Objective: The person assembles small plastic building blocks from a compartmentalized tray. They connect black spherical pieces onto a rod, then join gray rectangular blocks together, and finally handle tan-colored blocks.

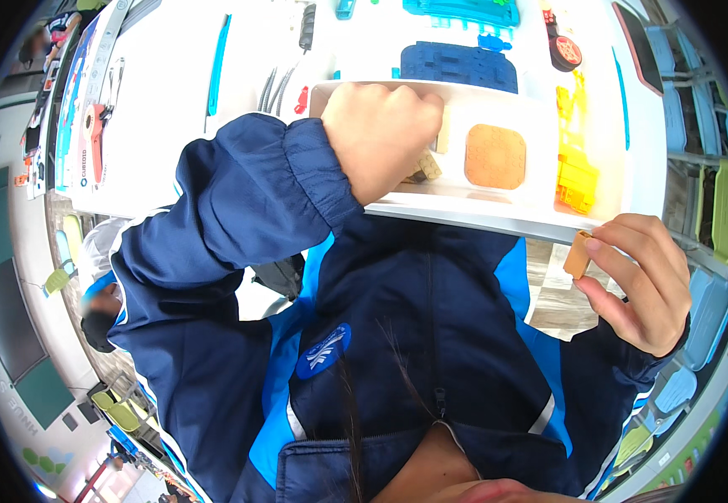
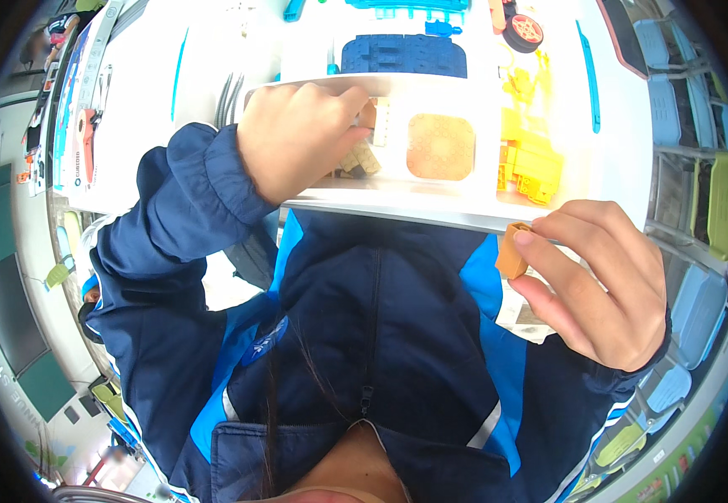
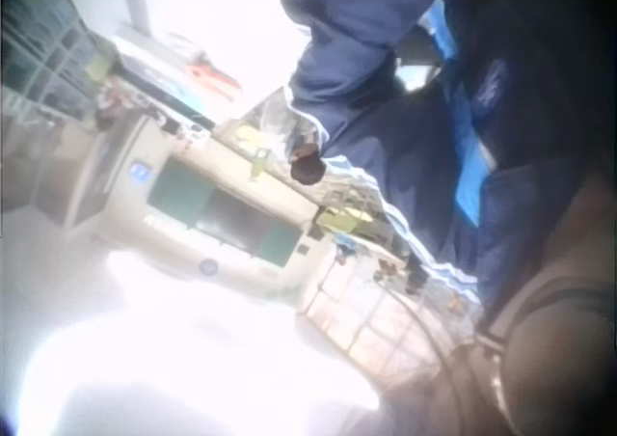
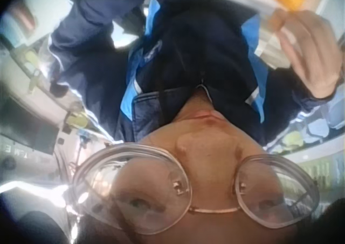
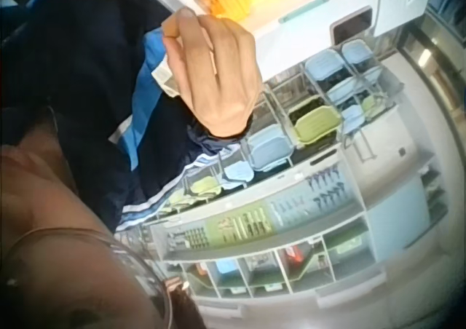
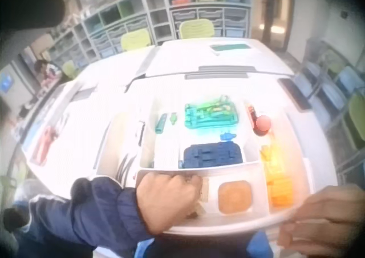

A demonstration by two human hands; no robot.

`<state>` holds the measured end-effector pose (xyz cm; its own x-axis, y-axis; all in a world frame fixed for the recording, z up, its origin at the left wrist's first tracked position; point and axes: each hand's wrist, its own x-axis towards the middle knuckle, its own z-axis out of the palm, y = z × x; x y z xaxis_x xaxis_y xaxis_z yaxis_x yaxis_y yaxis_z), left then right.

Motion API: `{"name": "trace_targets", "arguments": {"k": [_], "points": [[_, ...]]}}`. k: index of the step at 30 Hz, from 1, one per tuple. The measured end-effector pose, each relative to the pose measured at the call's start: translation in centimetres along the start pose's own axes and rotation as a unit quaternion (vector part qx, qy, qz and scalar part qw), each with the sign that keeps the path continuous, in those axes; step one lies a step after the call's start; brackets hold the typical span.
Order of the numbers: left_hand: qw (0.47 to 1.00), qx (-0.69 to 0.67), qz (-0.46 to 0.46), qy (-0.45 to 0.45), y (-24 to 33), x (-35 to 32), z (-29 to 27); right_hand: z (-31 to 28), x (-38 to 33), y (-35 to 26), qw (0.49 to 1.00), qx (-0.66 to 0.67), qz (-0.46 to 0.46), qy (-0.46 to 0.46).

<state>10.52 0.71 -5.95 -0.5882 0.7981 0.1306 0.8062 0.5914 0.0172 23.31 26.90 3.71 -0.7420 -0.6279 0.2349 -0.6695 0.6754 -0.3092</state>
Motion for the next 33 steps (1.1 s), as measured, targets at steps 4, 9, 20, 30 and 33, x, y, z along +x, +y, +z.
{"name": "trace_targets", "arguments": {"k": [4, 9, 20, 30, 33], "points": [[0.999, 0.001, -0.03, -0.014, 0.5, 0.4, -0.1, 0.7, -1.9, 0.5, 0.999, 0.003, 0.021, 0.033], [0.997, 0.014, -0.055, -0.058, 1.0, 0.7, -0.6, 1.2, -2.6, 0.5, 0.996, 0.054, 0.037, 0.059], [0.994, -0.036, -0.078, -0.071, 0.1, 0.1, -1.8, 3.5, -3.5, 0.6, 0.969, 0.177, 0.104, 0.139], [0.997, 0.009, -0.05, -0.059, 0.7, 0.4, -0.4, 5.2, -3.5, -0.3, 0.965, 0.161, 0.116, 0.17], [0.998, -0.007, -0.054, -0.034, 0.5, 0.3, -0.3, 5.3, -3.6, -0.6, 0.963, 0.158, 0.12, 0.18]]}}
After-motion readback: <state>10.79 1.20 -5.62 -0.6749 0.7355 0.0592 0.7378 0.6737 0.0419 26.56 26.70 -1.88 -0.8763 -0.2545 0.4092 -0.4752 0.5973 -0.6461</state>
